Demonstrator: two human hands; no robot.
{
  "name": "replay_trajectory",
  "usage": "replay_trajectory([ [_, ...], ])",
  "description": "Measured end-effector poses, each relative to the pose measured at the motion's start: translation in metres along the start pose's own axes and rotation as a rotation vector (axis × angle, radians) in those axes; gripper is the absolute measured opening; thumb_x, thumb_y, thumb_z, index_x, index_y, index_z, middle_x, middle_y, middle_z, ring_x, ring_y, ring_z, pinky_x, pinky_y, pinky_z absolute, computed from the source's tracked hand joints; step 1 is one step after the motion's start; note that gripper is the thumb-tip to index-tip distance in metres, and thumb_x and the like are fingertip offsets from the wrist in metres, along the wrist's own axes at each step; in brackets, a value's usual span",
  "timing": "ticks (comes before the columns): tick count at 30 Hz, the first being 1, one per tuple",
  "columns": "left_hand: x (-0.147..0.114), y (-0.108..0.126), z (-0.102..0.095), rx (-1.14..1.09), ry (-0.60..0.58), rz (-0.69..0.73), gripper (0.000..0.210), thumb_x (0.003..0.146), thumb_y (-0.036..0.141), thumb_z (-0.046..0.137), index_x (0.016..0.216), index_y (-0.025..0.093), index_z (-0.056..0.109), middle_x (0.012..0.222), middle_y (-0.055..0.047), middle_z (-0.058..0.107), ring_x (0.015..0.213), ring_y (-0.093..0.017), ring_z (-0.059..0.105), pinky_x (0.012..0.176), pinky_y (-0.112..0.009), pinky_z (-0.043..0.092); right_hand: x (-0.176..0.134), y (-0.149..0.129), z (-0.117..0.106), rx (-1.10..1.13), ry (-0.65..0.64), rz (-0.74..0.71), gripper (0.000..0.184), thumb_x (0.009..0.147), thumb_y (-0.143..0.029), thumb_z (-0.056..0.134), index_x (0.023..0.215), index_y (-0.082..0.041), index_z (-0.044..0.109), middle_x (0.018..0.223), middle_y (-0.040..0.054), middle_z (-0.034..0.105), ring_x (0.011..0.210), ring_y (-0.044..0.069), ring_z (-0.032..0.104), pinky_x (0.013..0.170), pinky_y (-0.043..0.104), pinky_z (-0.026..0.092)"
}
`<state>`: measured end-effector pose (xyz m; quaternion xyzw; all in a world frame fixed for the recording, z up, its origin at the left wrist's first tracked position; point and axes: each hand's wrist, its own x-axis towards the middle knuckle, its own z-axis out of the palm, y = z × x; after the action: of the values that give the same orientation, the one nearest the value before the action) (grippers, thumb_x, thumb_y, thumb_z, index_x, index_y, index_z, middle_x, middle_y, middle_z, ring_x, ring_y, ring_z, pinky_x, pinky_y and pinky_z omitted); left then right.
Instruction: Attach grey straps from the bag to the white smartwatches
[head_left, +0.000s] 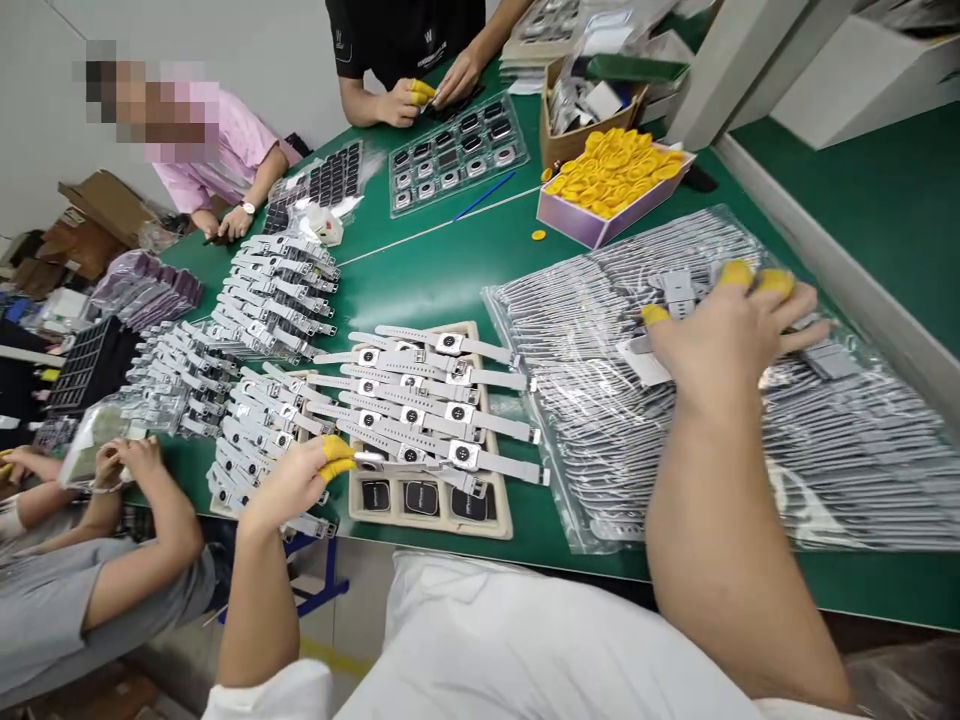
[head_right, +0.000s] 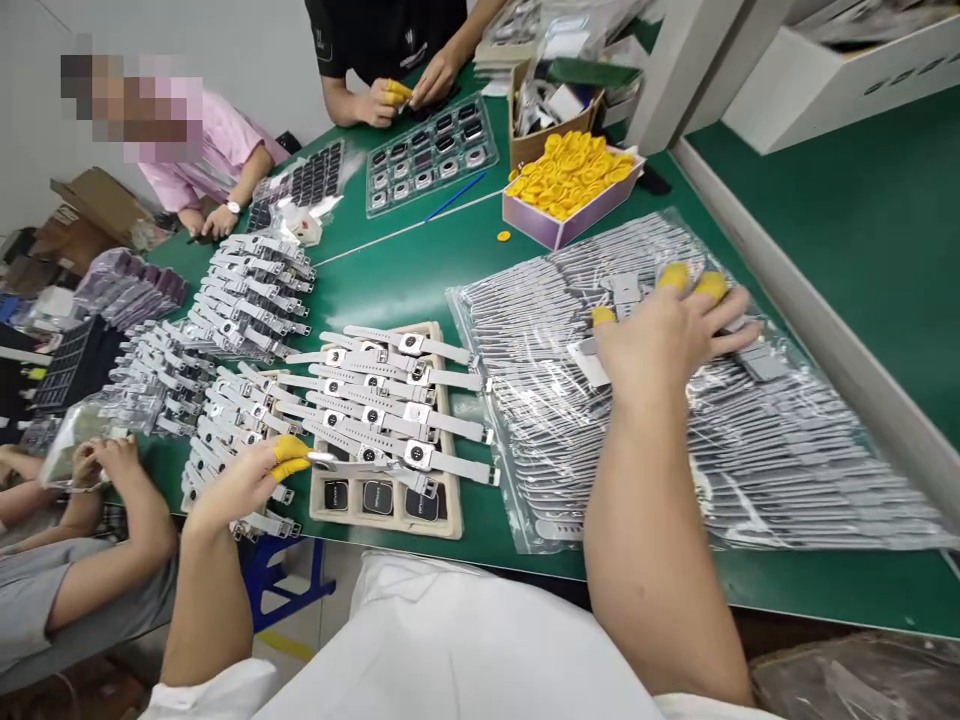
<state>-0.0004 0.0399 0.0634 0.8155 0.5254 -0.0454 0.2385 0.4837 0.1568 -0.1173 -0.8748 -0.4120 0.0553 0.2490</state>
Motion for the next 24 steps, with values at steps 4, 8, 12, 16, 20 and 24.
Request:
replay_trajectory([
  [4,-0.002,-0.015,0.021,-0.079,-0.140,-0.082,0.031,0.101,0.022,0.043,0.108,0.023,0.073,0.110,-0.007,0.078,0.098,-0.022,0.074,0.085,-0.032,0.061,-0.013,-0.017,-0.004,-0.071,-0.028,-0.101,0.043,0.098,-0.036,0.055,0.133,-0.012,0.060,0.140,0.0303,0.054,0.139,0.043,0.034,0.108,0.068,0.023],
  [8,0.010,-0.021,0.031,-0.098,-0.078,-0.232,0.024,0.103,0.029,0.046,0.112,0.022,0.068,0.116,-0.008,0.077,0.106,-0.025,0.073,0.089,-0.034,0.060,-0.029,-0.036,-0.019,-0.112,-0.130,-0.192,0.048,0.101,-0.038,0.049,0.138,-0.009,0.059,0.137,0.0297,0.055,0.135,0.043,0.037,0.104,0.063,0.030],
  [12,0.018,-0.026,0.035,-0.035,-0.028,-0.255,0.020,0.103,0.034,0.049,0.104,0.021,0.063,0.106,-0.009,0.074,0.097,-0.025,0.069,0.082,-0.037,0.058,-0.038,-0.045,-0.022,-0.063,-0.185,-0.323,0.048,0.101,-0.034,0.047,0.141,-0.009,0.058,0.136,0.0279,0.057,0.134,0.040,0.037,0.106,0.059,0.031],
  [16,0.015,-0.035,0.039,0.075,0.112,-0.258,0.013,0.101,0.031,0.055,0.106,0.020,0.061,0.106,-0.009,0.068,0.098,-0.025,0.063,0.087,-0.040,0.055,-0.038,-0.045,-0.016,0.057,-0.124,-0.359,0.041,0.101,-0.031,0.044,0.132,-0.013,0.062,0.131,0.0261,0.060,0.136,0.040,0.036,0.106,0.061,0.032],
  [20,0.008,-0.008,0.045,0.197,0.390,-0.275,0.010,0.101,0.030,0.058,0.102,0.020,0.057,0.111,-0.011,0.060,0.110,-0.028,0.058,0.095,-0.047,0.053,-0.036,-0.043,-0.017,0.080,-0.111,-0.352,0.036,0.098,-0.026,0.046,0.127,-0.013,0.064,0.123,0.0241,0.062,0.135,0.039,0.038,0.105,0.060,0.033],
  [24,0.006,0.065,0.063,0.130,0.273,-0.002,0.012,0.105,0.031,0.054,0.105,0.021,0.061,0.112,-0.010,0.063,0.106,-0.025,0.062,0.093,-0.042,0.055,-0.038,-0.046,-0.024,-0.003,-0.191,-0.337,0.038,0.100,-0.029,0.050,0.130,-0.010,0.062,0.131,0.0256,0.060,0.138,0.039,0.036,0.109,0.058,0.030],
])
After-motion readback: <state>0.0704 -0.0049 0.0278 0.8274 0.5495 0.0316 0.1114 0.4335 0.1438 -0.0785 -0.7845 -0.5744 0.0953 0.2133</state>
